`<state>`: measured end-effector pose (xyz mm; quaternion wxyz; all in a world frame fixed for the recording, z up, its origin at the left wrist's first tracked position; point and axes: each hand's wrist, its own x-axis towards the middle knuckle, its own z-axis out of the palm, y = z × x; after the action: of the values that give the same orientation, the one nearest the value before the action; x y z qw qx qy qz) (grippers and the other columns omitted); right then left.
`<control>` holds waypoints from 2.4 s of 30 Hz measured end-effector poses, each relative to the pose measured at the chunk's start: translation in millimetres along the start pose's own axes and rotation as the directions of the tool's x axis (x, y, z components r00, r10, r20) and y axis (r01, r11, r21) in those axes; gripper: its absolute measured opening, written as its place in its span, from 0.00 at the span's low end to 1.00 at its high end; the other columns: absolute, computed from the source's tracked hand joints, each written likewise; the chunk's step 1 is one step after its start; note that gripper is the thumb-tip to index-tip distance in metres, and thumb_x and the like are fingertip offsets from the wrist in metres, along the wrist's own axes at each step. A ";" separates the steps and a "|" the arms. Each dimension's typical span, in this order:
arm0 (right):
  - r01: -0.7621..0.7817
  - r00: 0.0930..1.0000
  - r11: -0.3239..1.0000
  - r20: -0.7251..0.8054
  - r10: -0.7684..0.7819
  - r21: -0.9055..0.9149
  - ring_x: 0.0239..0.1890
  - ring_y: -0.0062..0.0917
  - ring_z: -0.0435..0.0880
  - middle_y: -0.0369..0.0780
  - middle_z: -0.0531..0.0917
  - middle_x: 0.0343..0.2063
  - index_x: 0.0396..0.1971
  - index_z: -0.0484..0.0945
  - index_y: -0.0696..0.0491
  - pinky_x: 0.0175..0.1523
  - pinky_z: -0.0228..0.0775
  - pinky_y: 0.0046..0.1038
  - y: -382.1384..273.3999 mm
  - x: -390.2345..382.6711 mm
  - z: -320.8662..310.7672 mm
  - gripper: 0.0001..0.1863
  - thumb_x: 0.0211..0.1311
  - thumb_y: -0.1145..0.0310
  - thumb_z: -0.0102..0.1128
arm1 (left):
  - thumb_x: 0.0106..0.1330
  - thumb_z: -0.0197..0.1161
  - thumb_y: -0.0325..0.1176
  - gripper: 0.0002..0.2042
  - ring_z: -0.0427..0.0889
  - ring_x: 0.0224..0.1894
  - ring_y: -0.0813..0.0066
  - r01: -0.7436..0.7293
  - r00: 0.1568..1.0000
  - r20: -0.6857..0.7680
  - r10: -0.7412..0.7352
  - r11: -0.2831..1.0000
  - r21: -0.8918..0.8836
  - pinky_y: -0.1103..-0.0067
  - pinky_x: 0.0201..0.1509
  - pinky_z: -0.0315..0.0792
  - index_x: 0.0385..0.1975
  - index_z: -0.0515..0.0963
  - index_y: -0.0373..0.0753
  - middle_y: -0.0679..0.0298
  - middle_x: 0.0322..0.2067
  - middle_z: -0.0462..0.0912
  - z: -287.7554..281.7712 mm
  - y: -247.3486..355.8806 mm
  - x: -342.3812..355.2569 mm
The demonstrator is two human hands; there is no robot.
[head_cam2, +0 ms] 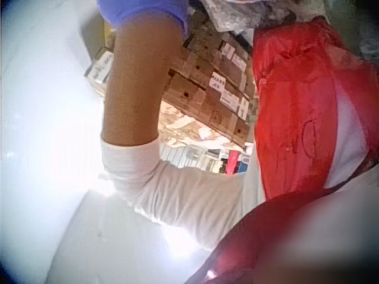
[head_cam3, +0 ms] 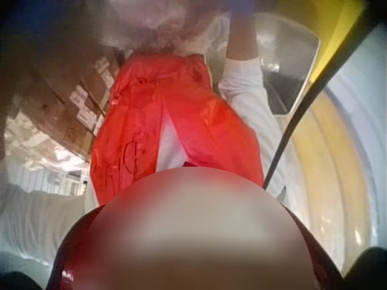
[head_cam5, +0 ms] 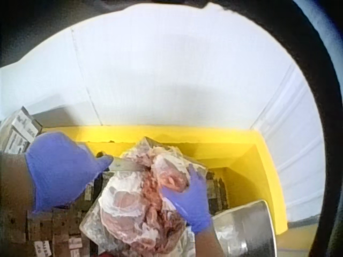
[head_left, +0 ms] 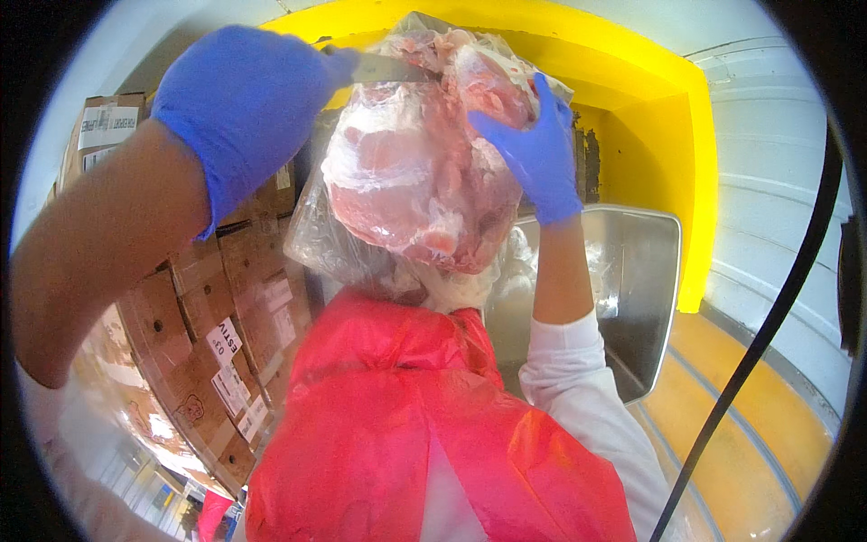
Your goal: The person uses a knife to trim fat and connective tissue from a large piece of raw meat held in a plastic bag. They repeatedly cut and remove sections of the meat, placing the trimmed pieces into a metal tray.
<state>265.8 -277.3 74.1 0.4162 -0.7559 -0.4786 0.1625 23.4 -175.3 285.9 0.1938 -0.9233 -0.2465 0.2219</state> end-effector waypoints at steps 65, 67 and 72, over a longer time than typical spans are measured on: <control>0.673 0.709 0.213 0.537 -0.458 -0.708 0.40 0.36 0.83 0.43 0.85 0.27 0.25 0.85 0.50 0.70 0.53 0.53 -75.1 104.3 87.4 0.11 0.56 0.66 0.53 | 0.73 0.57 0.45 0.22 0.80 0.53 0.47 0.394 0.863 0.255 -0.436 0.264 -0.880 0.64 0.54 0.75 0.66 0.71 0.53 0.48 0.51 0.82 177.3 8.1 -98.3; 0.602 0.770 0.205 0.493 -0.405 -0.771 0.40 0.35 0.84 0.43 0.85 0.26 0.25 0.85 0.50 0.69 0.53 0.53 -72.0 107.6 92.6 0.11 0.56 0.64 0.53 | 0.73 0.58 0.45 0.22 0.81 0.53 0.47 0.380 0.876 0.244 -0.417 0.283 -0.881 0.65 0.54 0.75 0.66 0.71 0.53 0.48 0.51 0.82 179.0 4.0 -94.0; 0.473 0.880 0.328 0.428 -0.205 -0.817 0.36 0.35 0.85 0.43 0.86 0.28 0.24 0.86 0.48 0.62 0.62 0.52 -39.2 142.0 98.2 0.14 0.57 0.58 0.54 | 0.72 0.58 0.44 0.22 0.82 0.50 0.47 0.325 0.914 0.195 -0.355 0.356 -0.876 0.65 0.52 0.76 0.66 0.71 0.55 0.47 0.47 0.83 176.9 -12.7 -77.0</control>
<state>249.0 -101.1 67.5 -0.0983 -0.7125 -0.6841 -0.1213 -130.7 -162.8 169.9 -0.2789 -0.8149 -0.5081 -0.0008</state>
